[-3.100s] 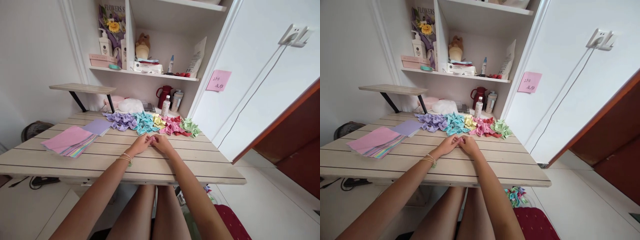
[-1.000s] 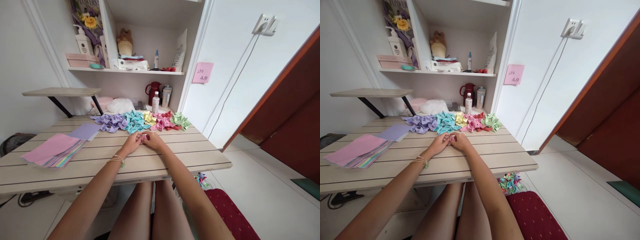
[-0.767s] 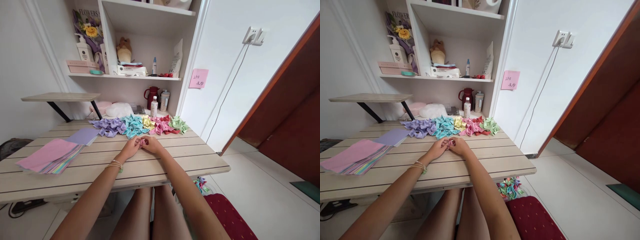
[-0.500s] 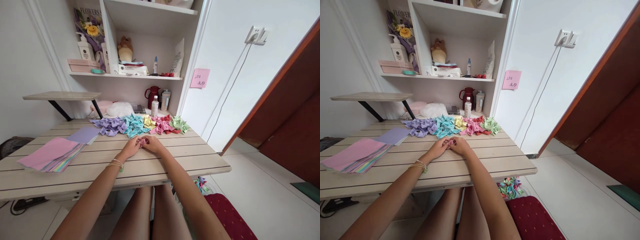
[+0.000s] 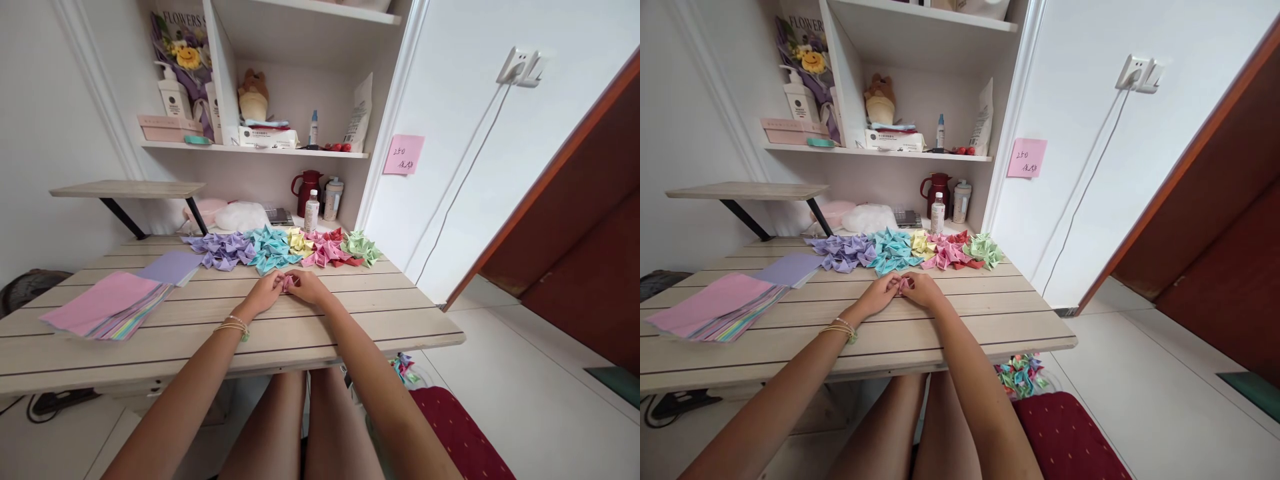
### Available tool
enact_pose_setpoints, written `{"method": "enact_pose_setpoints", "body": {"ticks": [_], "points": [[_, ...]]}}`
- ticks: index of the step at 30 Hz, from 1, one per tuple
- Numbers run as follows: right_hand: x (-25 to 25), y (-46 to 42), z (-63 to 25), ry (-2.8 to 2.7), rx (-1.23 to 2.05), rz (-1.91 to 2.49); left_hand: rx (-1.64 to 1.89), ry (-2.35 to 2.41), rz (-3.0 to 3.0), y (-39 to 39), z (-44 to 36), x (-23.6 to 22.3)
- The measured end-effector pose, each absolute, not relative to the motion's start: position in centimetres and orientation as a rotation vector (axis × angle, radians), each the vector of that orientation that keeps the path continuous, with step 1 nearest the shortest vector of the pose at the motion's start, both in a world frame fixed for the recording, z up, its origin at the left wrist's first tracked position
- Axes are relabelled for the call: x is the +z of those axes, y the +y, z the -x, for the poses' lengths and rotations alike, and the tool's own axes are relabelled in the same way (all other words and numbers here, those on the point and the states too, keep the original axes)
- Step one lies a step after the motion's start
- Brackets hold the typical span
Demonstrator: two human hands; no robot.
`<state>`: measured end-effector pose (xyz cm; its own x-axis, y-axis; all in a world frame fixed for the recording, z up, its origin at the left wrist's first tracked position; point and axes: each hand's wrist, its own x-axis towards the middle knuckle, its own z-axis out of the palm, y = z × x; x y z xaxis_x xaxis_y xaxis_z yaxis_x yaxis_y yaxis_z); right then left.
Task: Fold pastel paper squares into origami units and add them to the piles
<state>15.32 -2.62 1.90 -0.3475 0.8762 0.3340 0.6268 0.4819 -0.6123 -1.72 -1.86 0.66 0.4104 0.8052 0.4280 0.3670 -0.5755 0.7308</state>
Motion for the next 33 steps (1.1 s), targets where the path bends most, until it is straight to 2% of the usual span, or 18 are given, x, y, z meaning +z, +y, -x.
{"method": "enact_pose_setpoints", "body": {"ticks": [24,33], "points": [[2.5,-3.1,-15.6,-2.231,0.387,1.319,0.916,1.141,-2.405,-2.8,1.8,1.5],[2.5,-3.2,-15.6,-2.199,0.357,1.387,0.948,1.095,-2.34,-2.3,1.8,1.0]]}}
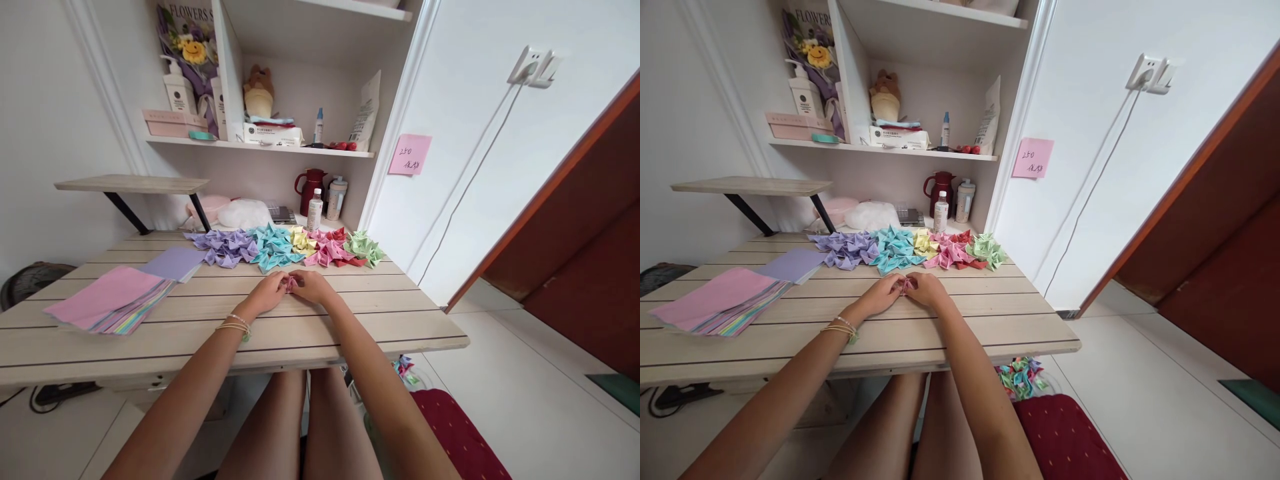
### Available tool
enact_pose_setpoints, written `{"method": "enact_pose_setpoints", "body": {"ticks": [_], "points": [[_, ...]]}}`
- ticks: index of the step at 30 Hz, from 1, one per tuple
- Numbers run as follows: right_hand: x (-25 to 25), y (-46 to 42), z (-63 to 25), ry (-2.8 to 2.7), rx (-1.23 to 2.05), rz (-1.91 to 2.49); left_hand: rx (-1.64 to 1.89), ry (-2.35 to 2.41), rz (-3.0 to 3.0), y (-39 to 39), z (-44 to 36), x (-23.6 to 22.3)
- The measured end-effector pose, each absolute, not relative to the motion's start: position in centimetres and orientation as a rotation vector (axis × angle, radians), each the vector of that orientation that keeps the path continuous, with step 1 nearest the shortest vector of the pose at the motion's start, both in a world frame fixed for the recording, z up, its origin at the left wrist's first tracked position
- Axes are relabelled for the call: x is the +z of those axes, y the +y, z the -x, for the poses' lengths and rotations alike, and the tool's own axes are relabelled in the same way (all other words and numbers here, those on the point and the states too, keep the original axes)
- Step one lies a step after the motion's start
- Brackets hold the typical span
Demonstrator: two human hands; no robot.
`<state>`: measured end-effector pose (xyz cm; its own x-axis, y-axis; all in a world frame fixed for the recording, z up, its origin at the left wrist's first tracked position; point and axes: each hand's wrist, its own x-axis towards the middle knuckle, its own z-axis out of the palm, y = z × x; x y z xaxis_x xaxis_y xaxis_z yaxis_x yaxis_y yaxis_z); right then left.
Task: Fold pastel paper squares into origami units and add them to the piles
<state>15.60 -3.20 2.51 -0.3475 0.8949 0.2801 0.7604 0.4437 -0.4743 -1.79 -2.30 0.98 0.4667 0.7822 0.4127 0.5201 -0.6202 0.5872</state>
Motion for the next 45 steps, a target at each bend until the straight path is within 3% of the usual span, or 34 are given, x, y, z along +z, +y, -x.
{"method": "enact_pose_setpoints", "body": {"ticks": [9,24,45], "points": [[2.6,-2.7,-15.5,-2.105,0.359,1.39,1.098,1.05,-1.937,-2.3,1.2,0.8],[2.3,-2.9,-14.8,-2.058,0.324,1.24,1.138,1.077,-2.027,-1.9,1.6,0.6],[3.0,-3.6,-14.7,-2.048,0.553,1.189,1.196,1.153,-2.029,-1.8,1.8,0.5]]}}
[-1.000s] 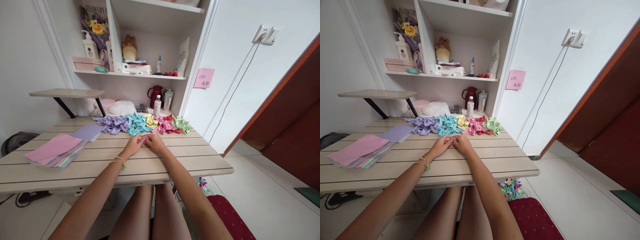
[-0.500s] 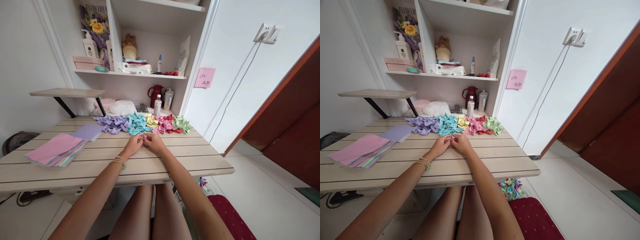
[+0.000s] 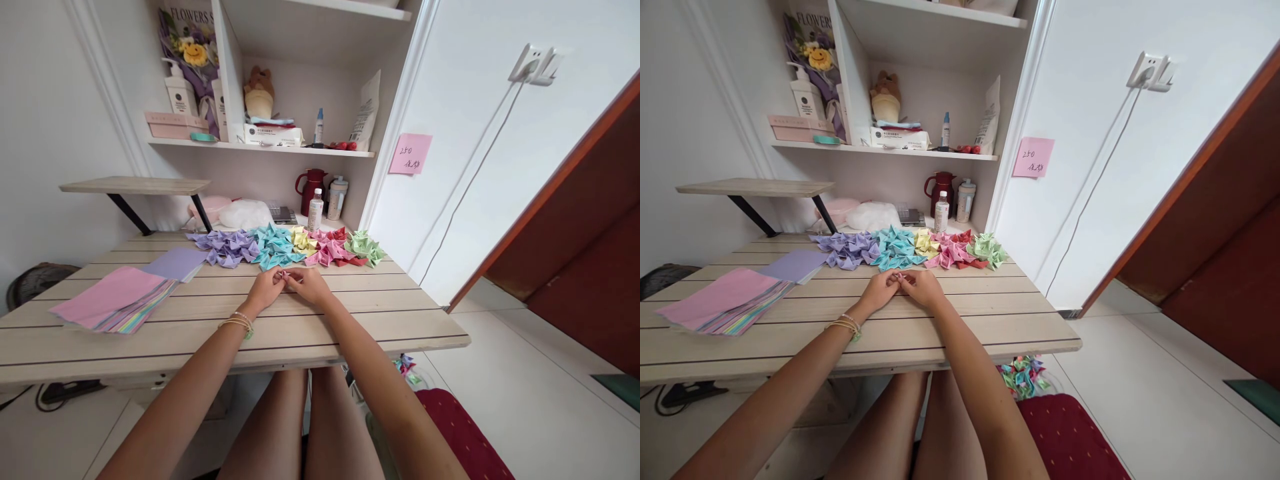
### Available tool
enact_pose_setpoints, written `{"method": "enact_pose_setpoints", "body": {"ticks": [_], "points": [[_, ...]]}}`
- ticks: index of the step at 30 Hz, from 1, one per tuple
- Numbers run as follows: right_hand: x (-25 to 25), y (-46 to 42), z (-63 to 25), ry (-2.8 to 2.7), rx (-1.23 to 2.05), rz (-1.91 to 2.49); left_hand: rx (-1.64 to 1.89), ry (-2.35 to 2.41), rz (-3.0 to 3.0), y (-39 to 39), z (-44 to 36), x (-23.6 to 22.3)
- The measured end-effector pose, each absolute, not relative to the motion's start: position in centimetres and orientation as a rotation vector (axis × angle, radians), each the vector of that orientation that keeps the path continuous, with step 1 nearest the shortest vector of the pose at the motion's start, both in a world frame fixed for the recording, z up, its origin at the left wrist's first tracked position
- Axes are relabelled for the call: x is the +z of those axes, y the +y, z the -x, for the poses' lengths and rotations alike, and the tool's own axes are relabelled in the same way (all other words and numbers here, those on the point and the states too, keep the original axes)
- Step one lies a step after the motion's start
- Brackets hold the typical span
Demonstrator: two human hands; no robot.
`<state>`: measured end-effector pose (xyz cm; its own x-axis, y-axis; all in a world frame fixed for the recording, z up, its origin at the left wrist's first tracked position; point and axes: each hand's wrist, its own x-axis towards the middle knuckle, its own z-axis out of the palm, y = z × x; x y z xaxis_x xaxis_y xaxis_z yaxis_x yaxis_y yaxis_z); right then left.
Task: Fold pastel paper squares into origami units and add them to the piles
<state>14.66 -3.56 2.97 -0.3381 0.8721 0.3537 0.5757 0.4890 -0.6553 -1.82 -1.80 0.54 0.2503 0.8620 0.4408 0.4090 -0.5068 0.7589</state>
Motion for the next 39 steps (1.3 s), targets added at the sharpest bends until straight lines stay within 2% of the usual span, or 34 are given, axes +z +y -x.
{"method": "enact_pose_setpoints", "body": {"ticks": [8,23,39], "points": [[2.99,-3.54,-14.69,-2.083,0.507,1.211,1.175,1.158,-2.049,-1.52,1.95,0.18],[2.6,-3.25,-14.93,-2.009,0.686,1.164,1.06,1.154,-2.162,-1.27,2.13,-0.16],[2.37,-3.09,-14.99,-2.024,0.617,1.172,1.026,1.157,-2.193,-1.46,2.06,0.15]]}}
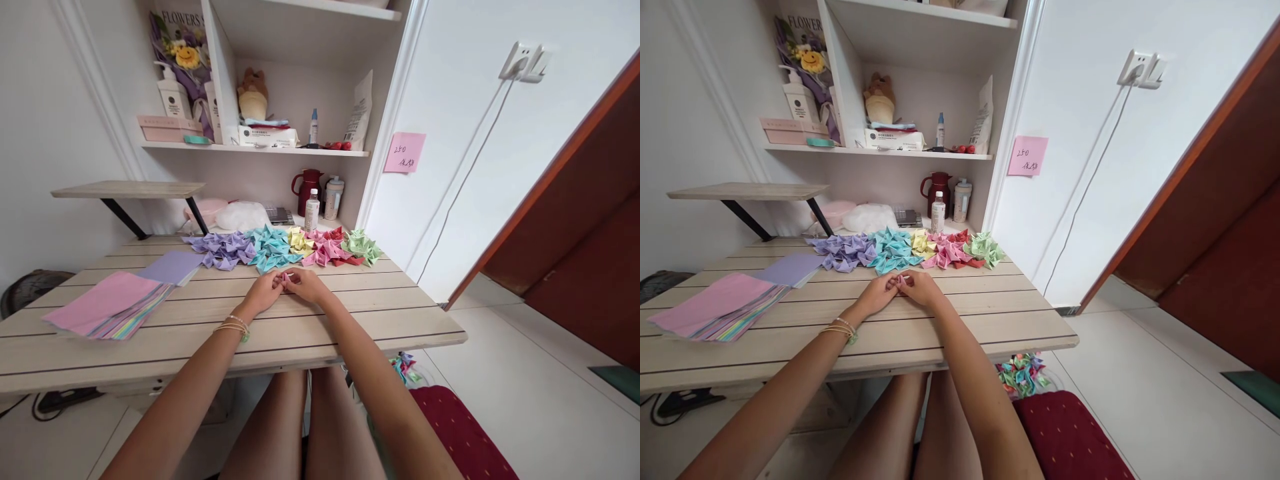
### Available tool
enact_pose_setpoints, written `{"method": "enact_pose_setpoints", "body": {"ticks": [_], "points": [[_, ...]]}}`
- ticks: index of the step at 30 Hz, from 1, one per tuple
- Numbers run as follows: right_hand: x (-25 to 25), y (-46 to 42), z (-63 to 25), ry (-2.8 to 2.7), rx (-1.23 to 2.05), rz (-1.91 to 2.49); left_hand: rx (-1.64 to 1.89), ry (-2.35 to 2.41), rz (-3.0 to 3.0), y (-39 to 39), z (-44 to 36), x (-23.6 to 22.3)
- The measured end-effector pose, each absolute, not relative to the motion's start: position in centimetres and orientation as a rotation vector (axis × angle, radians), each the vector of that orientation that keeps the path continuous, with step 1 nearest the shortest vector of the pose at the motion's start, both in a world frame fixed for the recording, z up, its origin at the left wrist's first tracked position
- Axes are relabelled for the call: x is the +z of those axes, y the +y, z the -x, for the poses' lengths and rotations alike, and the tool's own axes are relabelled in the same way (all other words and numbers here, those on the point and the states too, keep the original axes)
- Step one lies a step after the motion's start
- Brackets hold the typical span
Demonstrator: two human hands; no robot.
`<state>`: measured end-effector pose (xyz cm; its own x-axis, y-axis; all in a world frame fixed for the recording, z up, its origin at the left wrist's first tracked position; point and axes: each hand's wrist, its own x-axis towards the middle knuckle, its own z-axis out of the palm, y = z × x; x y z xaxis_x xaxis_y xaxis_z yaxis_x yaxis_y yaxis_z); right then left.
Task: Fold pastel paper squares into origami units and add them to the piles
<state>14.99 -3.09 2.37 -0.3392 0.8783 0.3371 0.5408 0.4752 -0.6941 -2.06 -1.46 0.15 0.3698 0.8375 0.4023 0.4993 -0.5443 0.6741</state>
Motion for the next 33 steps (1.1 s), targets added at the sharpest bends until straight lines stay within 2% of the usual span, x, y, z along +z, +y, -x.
{"method": "enact_pose_setpoints", "body": {"ticks": [13,33], "points": [[2.0,-2.75,-15.17,-2.121,0.426,1.267,0.932,1.212,-2.37,-2.07,1.74,0.83],[1.97,-2.57,-15.36,-2.155,0.436,1.247,0.894,1.178,-2.432,-2.28,1.88,0.81]]}}
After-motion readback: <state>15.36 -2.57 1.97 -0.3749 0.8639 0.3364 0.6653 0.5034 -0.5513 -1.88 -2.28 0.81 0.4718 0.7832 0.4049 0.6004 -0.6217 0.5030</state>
